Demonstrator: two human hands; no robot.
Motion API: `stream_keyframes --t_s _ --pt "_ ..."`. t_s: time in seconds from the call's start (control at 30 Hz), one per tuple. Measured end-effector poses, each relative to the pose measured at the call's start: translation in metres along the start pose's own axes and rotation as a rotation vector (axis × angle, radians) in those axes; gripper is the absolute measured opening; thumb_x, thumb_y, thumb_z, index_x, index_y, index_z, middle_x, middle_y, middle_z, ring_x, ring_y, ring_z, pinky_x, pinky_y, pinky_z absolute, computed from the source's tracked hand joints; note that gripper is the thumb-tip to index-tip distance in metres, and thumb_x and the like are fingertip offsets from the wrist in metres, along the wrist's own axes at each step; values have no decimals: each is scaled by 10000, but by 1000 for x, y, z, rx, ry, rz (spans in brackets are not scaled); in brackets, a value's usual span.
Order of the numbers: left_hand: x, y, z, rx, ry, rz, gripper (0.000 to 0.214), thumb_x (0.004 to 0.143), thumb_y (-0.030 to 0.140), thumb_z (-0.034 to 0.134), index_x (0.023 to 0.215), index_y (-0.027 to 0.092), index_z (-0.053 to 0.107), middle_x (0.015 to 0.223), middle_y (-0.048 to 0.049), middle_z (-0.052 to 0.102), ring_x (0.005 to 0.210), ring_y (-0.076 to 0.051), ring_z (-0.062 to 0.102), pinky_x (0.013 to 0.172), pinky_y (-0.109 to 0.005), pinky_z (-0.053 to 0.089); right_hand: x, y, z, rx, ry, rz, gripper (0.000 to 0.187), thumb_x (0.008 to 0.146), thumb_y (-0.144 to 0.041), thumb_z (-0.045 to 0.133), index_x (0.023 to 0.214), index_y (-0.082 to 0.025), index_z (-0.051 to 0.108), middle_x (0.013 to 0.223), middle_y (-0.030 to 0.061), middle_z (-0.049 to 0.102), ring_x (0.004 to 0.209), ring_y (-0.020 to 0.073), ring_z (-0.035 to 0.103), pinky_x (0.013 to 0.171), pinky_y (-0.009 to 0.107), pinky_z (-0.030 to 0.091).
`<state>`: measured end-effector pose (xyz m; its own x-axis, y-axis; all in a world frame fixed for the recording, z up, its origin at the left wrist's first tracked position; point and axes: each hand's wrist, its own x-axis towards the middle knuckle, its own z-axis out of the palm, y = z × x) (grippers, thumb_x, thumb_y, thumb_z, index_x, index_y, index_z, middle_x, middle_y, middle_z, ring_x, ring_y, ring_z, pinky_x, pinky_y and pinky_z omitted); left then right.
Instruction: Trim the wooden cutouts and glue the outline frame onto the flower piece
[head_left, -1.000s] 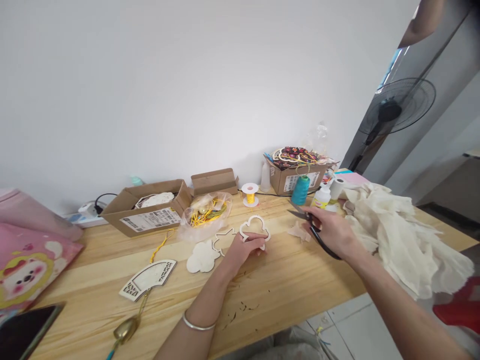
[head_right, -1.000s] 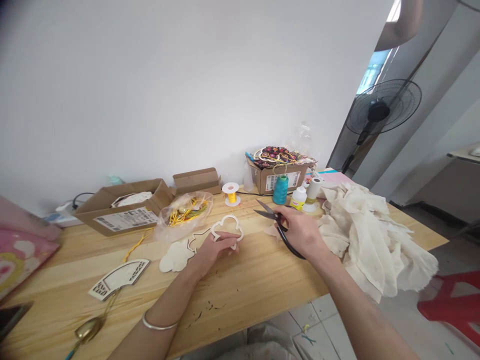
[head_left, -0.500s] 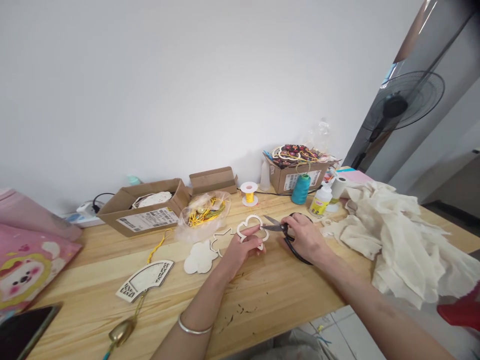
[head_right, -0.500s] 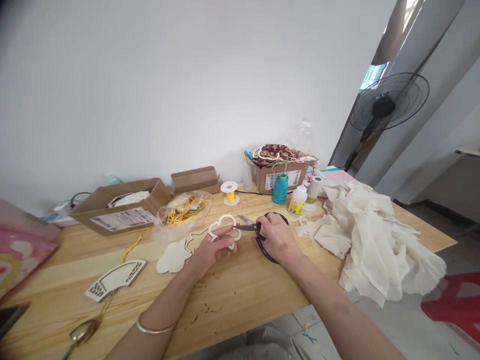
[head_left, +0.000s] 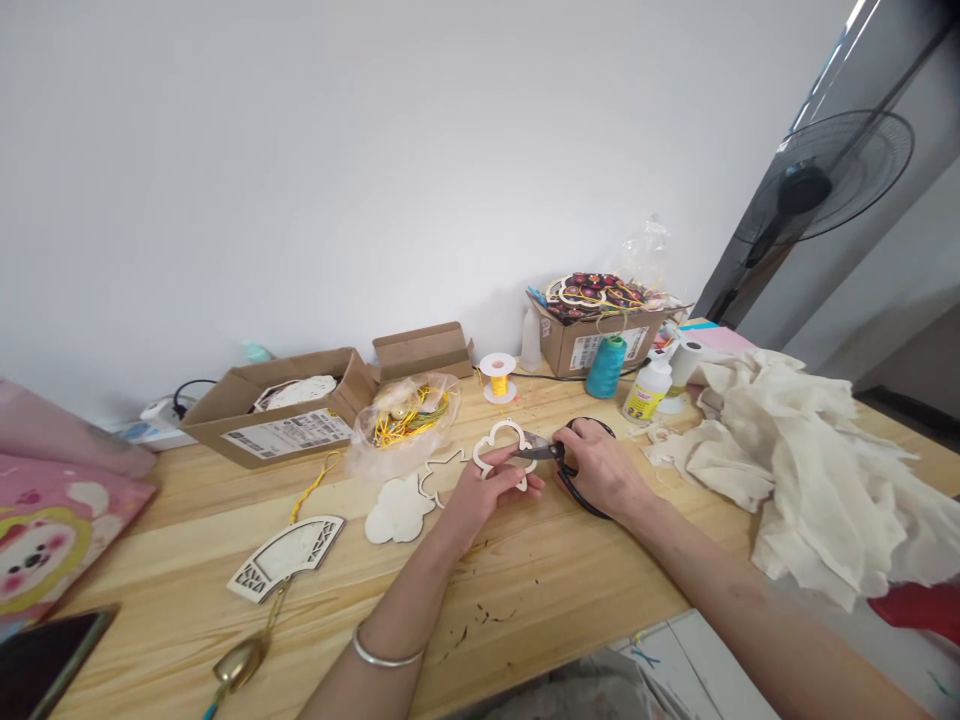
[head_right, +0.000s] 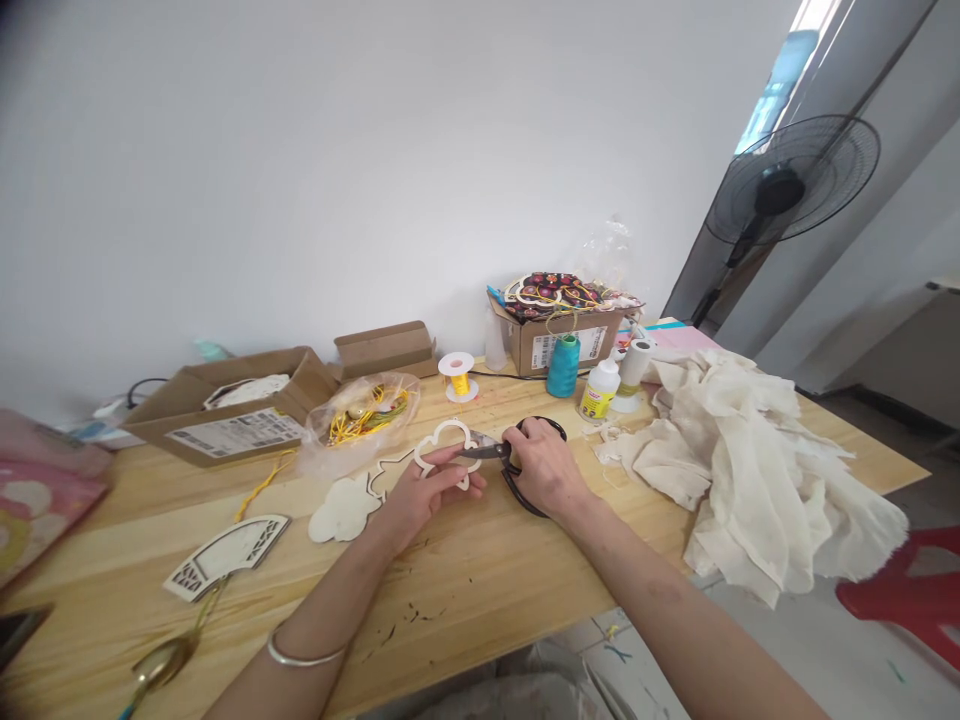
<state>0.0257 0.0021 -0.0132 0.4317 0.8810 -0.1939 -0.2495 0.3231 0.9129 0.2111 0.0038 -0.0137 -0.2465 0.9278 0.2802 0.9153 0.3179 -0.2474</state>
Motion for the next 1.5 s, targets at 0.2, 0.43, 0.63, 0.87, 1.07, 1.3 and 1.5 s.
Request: stream_keyframes --t_s 0.2,0.43,0.63,0.87,1.07,1.3,1.5 --pt "-1 1 1 15 -22 10 350 692 224 634 1020 114 583 692 -53 673 664 -159 618 757 -335 458 -1 -2 -2 -4 -13 28 239 653 -205 571 891 -178 573 811 53 514 784 175 477 681 255 366" --pt "-1 1 2 30 -5 15 376 676 248 646 1023 116 588 681 -54 668 646 -155 608 734 -329 461 -1 -3 -2 -14 0 34 220 666 -206 553 883 -182 576 793 51 517 750 168 484 647 240 366" --pt "-1 2 4 56 -15 16 359 672 262 647 1001 124 607 669 -46 665 618 -148 602 706 -323 465 1 -5 -4 -45 -46 58 209 670 -176 539 875 -189 578 803 53 534 754 168 497 636 236 356" --pt "-5 8 12 46 70 -27 416 636 262 678 1007 88 604 642 -44 665 618 -155 613 719 -326 470 4 -5 0 -115 -80 137 153 685 -127 496 793 -204 573 772 41 526 655 138 490 546 230 294" --pt "-5 7 12 35 122 -32 591 616 256 697 1140 49 520 650 -57 672 622 -162 626 731 -325 478 4 -6 2 -166 -91 169 167 722 -130 455 809 -213 571 807 46 536 656 140 501 510 238 260" --pt "-5 8 11 54 153 -56 530 639 217 667 1122 48 530 643 -50 674 629 -165 631 738 -328 482 4 -6 4 -192 -107 178 151 737 -137 451 808 -215 559 812 47 534 661 142 507 507 242 252" --pt "-9 12 15 49 174 -64 530 646 192 646 1136 42 513 650 -53 677 616 -163 630 760 -336 467 4 -7 5 -206 -116 182 144 733 -135 453 799 -219 549 802 41 535 654 142 512 491 241 230"
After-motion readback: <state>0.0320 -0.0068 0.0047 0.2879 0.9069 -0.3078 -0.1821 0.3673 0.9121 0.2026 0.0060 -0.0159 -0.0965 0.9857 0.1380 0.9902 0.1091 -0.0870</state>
